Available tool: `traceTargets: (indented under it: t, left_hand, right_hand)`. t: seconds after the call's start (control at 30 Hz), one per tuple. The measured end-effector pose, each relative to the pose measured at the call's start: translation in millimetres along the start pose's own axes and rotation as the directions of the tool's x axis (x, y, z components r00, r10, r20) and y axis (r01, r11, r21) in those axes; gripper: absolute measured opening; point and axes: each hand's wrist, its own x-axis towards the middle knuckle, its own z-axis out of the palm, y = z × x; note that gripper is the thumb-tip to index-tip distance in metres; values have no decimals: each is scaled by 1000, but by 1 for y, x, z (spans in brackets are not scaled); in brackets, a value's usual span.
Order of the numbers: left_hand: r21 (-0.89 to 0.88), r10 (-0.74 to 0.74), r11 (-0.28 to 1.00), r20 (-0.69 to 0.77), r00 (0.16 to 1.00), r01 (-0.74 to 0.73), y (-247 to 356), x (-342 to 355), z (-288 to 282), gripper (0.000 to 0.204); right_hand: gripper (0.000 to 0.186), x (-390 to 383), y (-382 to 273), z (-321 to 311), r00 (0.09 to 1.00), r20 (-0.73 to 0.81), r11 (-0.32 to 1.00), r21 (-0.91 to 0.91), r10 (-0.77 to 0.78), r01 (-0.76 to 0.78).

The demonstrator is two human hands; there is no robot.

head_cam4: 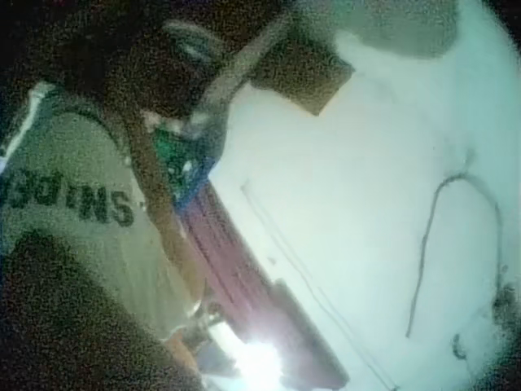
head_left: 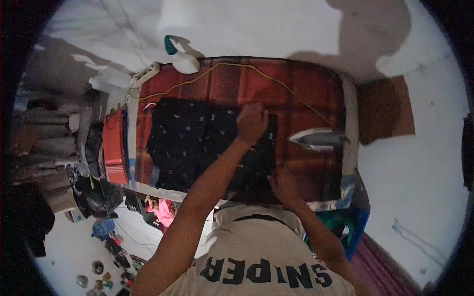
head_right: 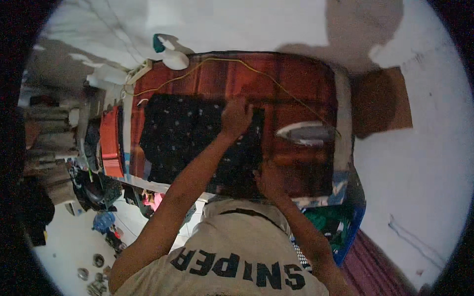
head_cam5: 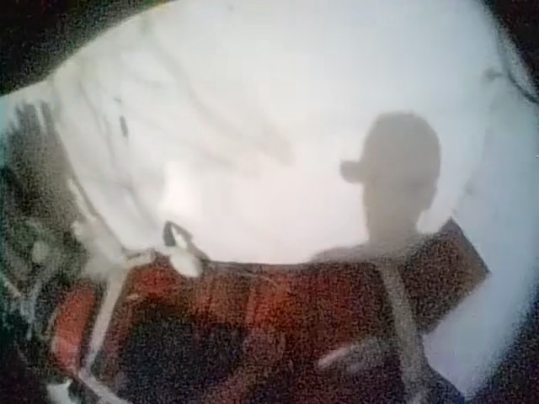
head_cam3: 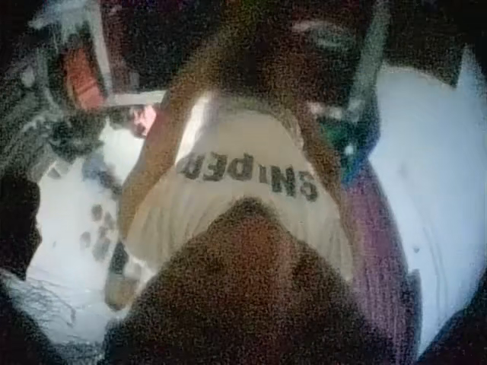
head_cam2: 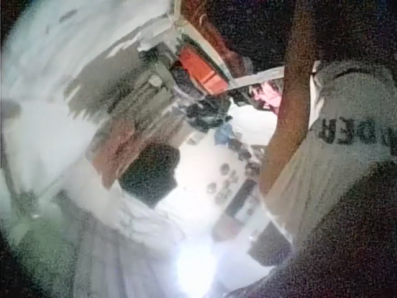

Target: The person takes a pair of shorts from a basket, spreads them on an ironing surface, sprays them with liquid from a bottle, and irons them using an iron.

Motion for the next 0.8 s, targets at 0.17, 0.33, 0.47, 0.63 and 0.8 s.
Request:
traceTargets:
  t: [0.17,0.33,0.47,0.63,0.8]
  left_hand:
    - [429,-40,882,-346,937,196,-124,8,-87,35]
    - [399,-36,914,-97,995,72,-193,-6,-110,35]
    - [163,-178,954,-369,912,252,-181,-52,-132,36]
    - [-72,-487,840,-535,691,537,-177,-166,-137,38]
    - [-103,-556,810,-448,700,577,-167,-189,-130,45]
  right_hand:
    - [36,124,-96,-77,982,-81,940,285,-169,185]
    - [51,325,-216,-82,838,-244,773,326,-488,545]
    - [89,443,-292,-63,741,-365,770,93,-563,631]
    - [88,465,-353,2,784,-427,770,258,-450,583]
    - [50,455,-341,-4,605,-533,563,265,-591,783]
